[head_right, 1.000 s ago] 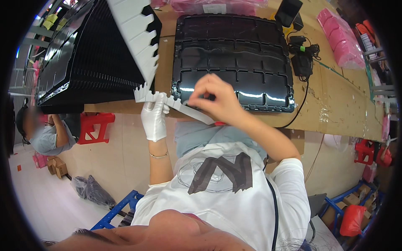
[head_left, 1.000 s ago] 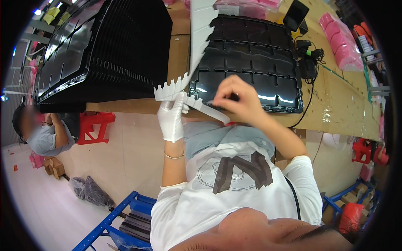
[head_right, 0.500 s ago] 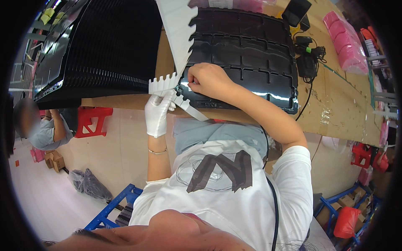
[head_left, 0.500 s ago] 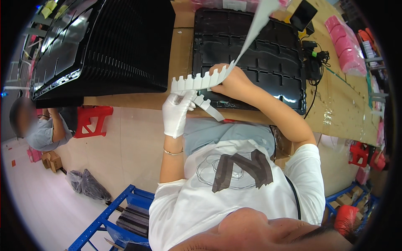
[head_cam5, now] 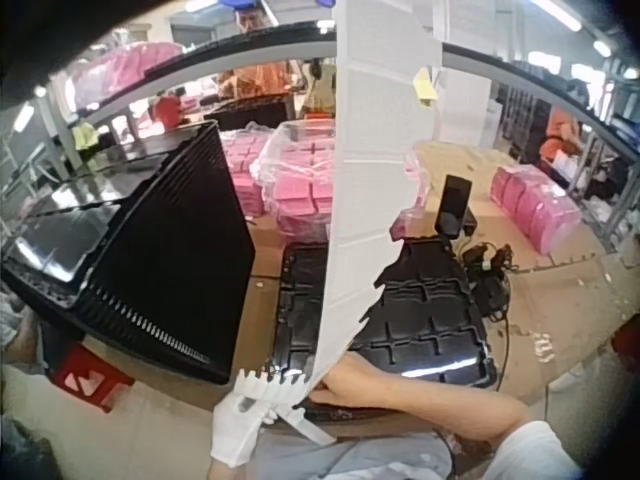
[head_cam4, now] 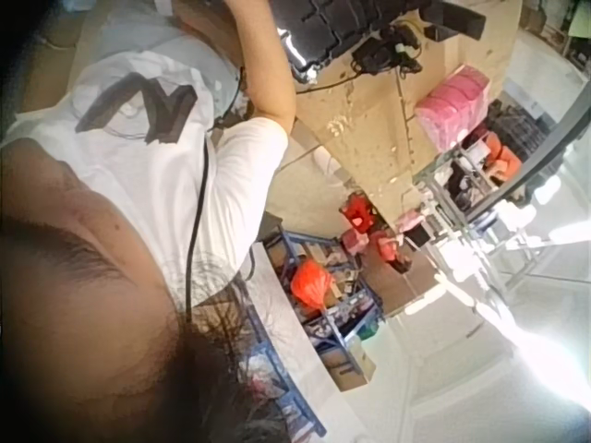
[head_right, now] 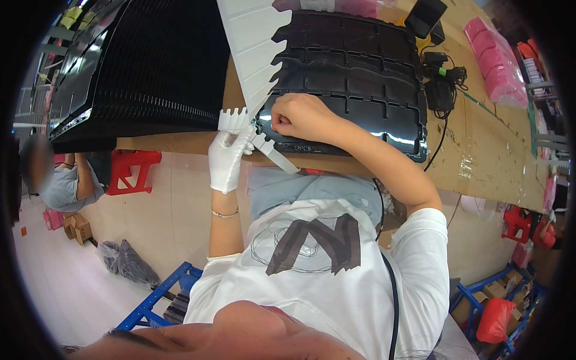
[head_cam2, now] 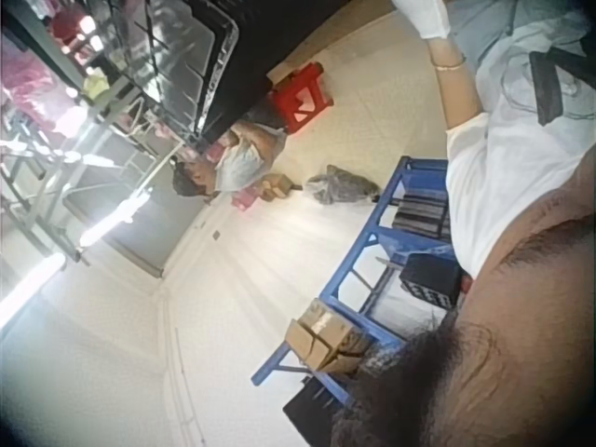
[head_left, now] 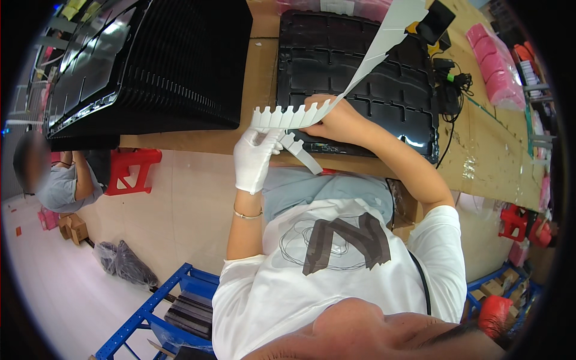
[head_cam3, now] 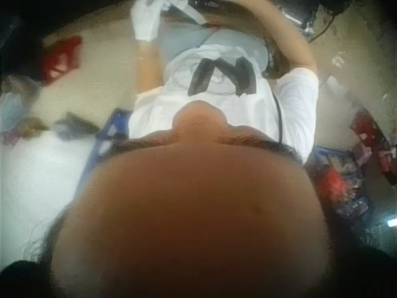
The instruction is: The person assembles plastic components by hand, inserting pink foam inserts into black plastic trays and applying white adhesive strips to them.
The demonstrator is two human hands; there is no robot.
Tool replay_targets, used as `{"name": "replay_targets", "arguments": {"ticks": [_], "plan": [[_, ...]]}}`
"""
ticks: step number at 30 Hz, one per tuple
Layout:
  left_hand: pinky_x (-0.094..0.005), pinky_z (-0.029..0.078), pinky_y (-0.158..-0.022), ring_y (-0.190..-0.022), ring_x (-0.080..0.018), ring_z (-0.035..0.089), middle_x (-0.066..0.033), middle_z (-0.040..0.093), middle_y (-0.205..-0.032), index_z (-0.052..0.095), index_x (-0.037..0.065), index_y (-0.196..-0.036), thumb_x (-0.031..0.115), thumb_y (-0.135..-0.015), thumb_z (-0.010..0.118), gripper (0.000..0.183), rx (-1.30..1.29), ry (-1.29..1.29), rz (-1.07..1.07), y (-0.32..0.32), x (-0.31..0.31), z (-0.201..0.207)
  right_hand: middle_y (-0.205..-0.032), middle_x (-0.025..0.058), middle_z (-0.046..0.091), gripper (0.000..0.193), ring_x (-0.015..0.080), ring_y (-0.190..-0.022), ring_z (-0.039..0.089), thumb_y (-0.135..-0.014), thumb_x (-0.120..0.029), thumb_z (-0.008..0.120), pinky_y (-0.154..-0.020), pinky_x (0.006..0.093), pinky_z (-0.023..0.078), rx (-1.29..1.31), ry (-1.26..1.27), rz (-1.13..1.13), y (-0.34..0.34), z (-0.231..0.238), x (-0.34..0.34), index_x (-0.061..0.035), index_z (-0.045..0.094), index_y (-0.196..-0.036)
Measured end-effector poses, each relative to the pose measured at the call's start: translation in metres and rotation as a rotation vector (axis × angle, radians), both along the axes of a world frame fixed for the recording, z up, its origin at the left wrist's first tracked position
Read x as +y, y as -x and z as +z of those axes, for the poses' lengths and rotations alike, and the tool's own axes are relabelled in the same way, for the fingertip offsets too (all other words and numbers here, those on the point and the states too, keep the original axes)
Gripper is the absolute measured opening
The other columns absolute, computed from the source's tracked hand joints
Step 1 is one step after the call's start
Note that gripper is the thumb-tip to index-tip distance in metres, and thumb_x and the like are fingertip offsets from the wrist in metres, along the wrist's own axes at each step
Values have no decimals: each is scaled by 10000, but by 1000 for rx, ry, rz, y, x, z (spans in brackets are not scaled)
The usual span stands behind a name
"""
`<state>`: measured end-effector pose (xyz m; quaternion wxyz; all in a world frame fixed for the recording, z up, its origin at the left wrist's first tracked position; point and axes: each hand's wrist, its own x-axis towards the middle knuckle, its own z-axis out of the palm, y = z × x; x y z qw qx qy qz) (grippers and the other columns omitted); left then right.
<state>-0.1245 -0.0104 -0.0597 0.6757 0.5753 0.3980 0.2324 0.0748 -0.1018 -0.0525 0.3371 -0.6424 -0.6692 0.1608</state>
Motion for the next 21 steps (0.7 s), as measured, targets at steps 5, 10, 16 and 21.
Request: {"name": "replay_targets", "arguments": {"ticks": [5, 10, 16, 21], "plan": [[-211, 470, -593, -670, -86, 600, -54, 658, -830, 636, -26, -1014, 75, -911, 665, 147, -38, 21, 43, -1, -5, 10, -840, 78, 581, 126, 235, -746, 607, -768, -122, 746, -695, 344, 506, 388, -27, -16, -1, 5, -8, -42, 648, -767], [-211, 469, -586, -667, -90, 602, -68, 668, -877, 637, -22, -1029, 74, -912, 663, 153, -65, 51, 40, 0, -6, 8, -907, 95, 575, 177, 259, -798, 605, -773, -126, 752, -707, 357, 508, 174, -45, -117, 9, 6, -7, -29, 617, -837], [-206, 463, -584, -673, -86, 608, -57, 668, -855, 641, -14, -1022, 84, -914, 666, 147, -50, 32, 2, -2, -7, 12, -845, 95, 598, 146, 282, -758, 630, -759, -103, 708, -686, 362, 518, 8, -49, -133, 7, -9, 3, -40, 614, -851], [-204, 463, -590, -681, -85, 602, -59, 672, -879, 639, -15, -1049, 95, -922, 657, 169, -28, 18, -3, 1, -6, 8, -839, 81, 612, 110, 240, -738, 656, -750, -98, 695, -667, 335, 528, -52, 51, -143, 10, 5, 7, -64, 653, -846]]}}
